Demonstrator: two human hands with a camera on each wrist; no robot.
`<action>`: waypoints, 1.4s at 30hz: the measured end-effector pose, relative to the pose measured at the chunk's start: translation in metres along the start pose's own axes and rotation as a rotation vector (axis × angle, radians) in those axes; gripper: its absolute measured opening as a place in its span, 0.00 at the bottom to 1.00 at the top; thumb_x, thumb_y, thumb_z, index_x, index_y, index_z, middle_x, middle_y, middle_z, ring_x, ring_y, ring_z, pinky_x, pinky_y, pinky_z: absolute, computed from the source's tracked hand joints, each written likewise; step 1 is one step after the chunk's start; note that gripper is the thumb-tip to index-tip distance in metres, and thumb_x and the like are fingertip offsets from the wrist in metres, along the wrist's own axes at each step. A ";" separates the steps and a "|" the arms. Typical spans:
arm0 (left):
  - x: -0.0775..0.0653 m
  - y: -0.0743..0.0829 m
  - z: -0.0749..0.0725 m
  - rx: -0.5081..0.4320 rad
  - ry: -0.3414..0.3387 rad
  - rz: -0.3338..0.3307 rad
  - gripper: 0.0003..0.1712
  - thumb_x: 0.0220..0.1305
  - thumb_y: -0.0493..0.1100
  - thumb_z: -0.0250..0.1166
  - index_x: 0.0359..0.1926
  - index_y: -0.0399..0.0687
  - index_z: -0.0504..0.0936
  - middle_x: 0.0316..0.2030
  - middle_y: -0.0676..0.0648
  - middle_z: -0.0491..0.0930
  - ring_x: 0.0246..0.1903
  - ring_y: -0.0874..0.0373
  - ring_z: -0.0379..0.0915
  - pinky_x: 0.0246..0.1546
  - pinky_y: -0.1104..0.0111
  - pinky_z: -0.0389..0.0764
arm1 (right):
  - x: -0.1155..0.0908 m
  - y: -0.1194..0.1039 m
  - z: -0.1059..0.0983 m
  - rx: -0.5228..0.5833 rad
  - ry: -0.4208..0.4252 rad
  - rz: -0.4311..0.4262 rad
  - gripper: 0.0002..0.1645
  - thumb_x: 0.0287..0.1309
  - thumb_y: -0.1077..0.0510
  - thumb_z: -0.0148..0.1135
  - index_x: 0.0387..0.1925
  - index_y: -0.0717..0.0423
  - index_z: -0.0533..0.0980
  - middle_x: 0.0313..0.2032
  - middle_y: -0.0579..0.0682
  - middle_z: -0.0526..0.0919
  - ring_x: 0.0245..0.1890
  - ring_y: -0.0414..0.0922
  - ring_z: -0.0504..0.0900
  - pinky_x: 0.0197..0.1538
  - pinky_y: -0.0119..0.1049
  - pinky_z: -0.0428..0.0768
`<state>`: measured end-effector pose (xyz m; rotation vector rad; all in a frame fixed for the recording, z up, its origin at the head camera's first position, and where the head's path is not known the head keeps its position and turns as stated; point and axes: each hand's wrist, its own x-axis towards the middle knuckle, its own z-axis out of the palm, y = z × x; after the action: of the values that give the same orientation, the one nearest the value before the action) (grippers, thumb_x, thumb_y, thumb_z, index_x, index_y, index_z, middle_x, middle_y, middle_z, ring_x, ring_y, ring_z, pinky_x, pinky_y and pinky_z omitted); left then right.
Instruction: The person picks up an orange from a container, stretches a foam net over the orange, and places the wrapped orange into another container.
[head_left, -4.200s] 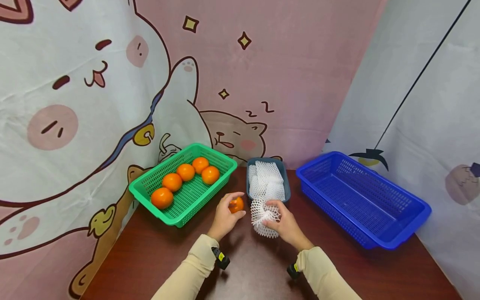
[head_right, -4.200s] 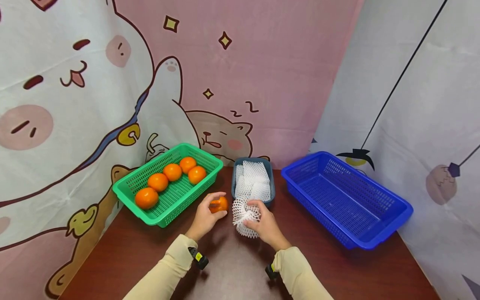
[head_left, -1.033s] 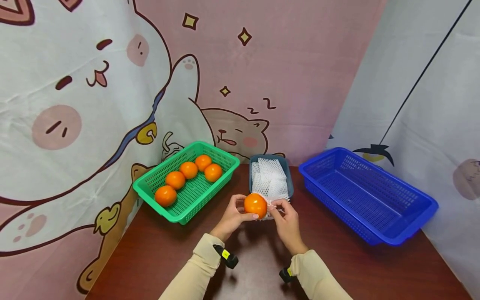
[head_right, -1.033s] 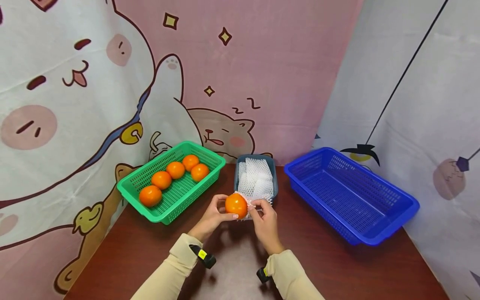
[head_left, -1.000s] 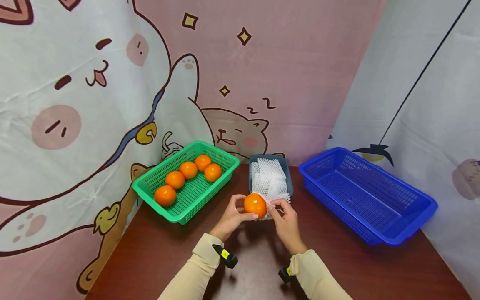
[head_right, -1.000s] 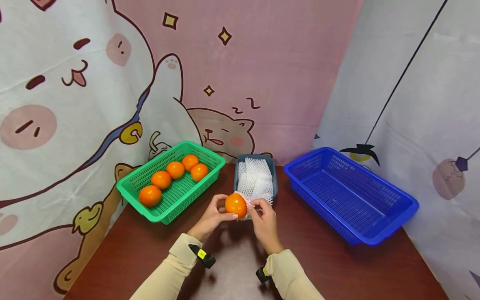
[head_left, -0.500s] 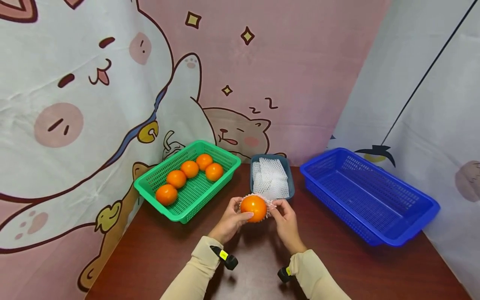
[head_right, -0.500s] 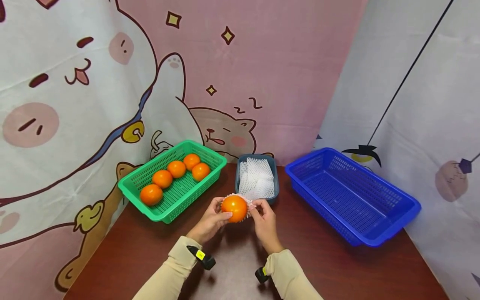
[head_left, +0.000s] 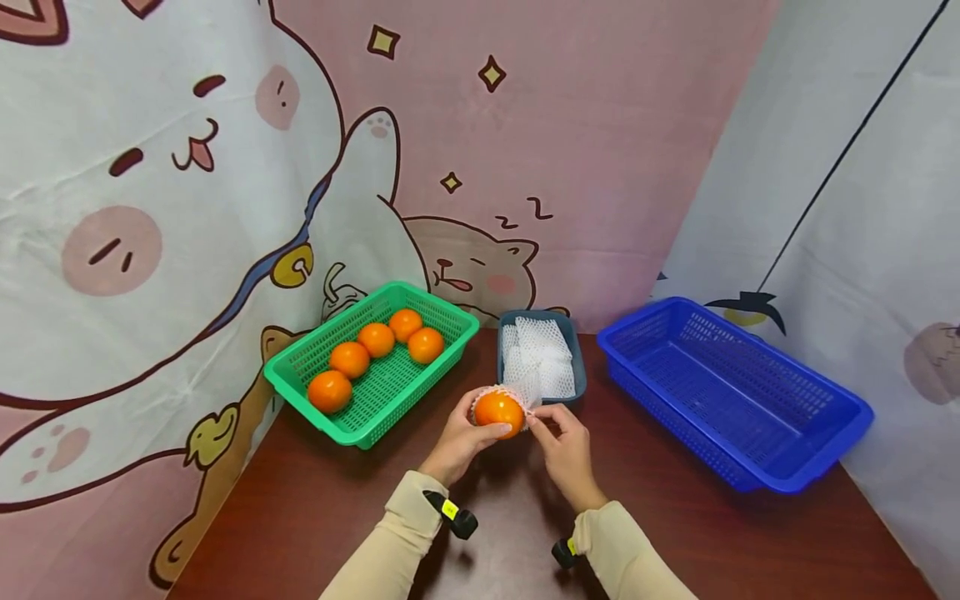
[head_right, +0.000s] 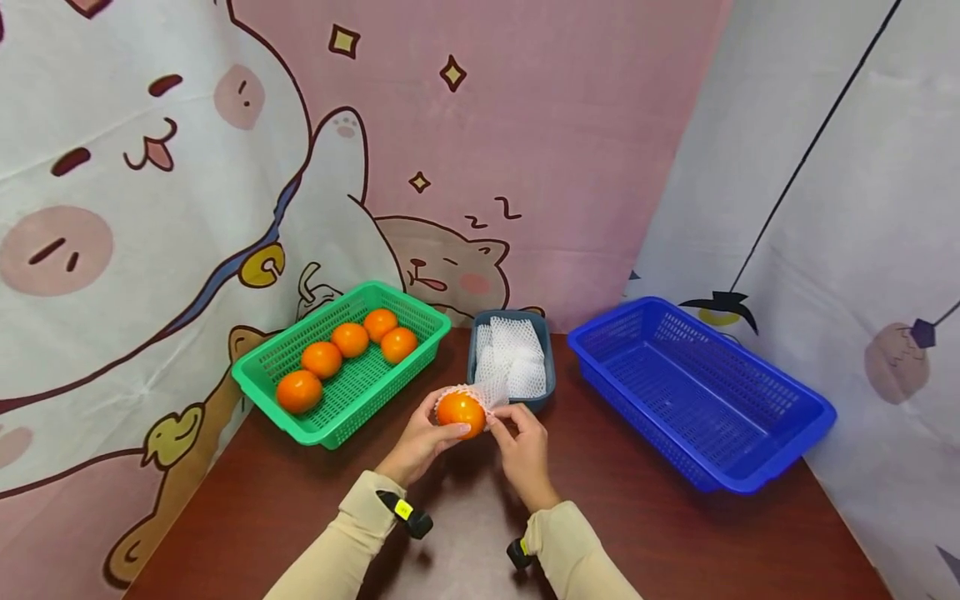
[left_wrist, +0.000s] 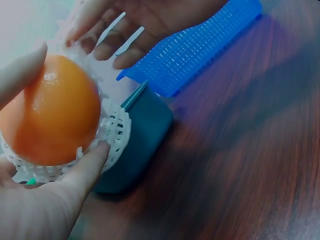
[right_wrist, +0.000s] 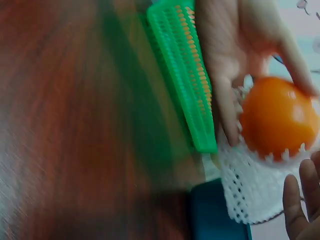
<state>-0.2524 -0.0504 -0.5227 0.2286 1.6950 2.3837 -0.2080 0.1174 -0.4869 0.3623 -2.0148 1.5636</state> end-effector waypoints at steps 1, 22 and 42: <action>0.000 0.000 0.001 0.002 0.012 0.012 0.41 0.51 0.31 0.73 0.65 0.43 0.65 0.58 0.39 0.67 0.49 0.47 0.72 0.46 0.61 0.80 | -0.002 -0.001 0.001 0.004 -0.005 -0.002 0.03 0.53 0.74 0.65 0.32 0.70 0.80 0.30 0.60 0.81 0.29 0.51 0.79 0.35 0.25 0.77; 0.002 0.003 0.006 -0.118 0.039 0.009 0.35 0.61 0.36 0.66 0.66 0.37 0.62 0.56 0.39 0.72 0.49 0.51 0.75 0.52 0.60 0.77 | -0.009 -0.009 0.010 0.004 -0.082 0.223 0.15 0.56 0.67 0.67 0.43 0.70 0.73 0.37 0.61 0.81 0.35 0.54 0.81 0.40 0.33 0.80; 0.004 0.001 0.006 -0.039 0.110 0.064 0.41 0.60 0.39 0.69 0.70 0.46 0.59 0.61 0.40 0.65 0.51 0.49 0.71 0.46 0.63 0.79 | -0.015 0.021 0.017 0.149 -0.164 0.169 0.05 0.55 0.69 0.65 0.33 0.61 0.77 0.28 0.51 0.82 0.27 0.44 0.82 0.32 0.35 0.83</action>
<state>-0.2550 -0.0444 -0.5200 0.1497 1.7110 2.5162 -0.2118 0.1058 -0.5152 0.3984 -2.1041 1.8482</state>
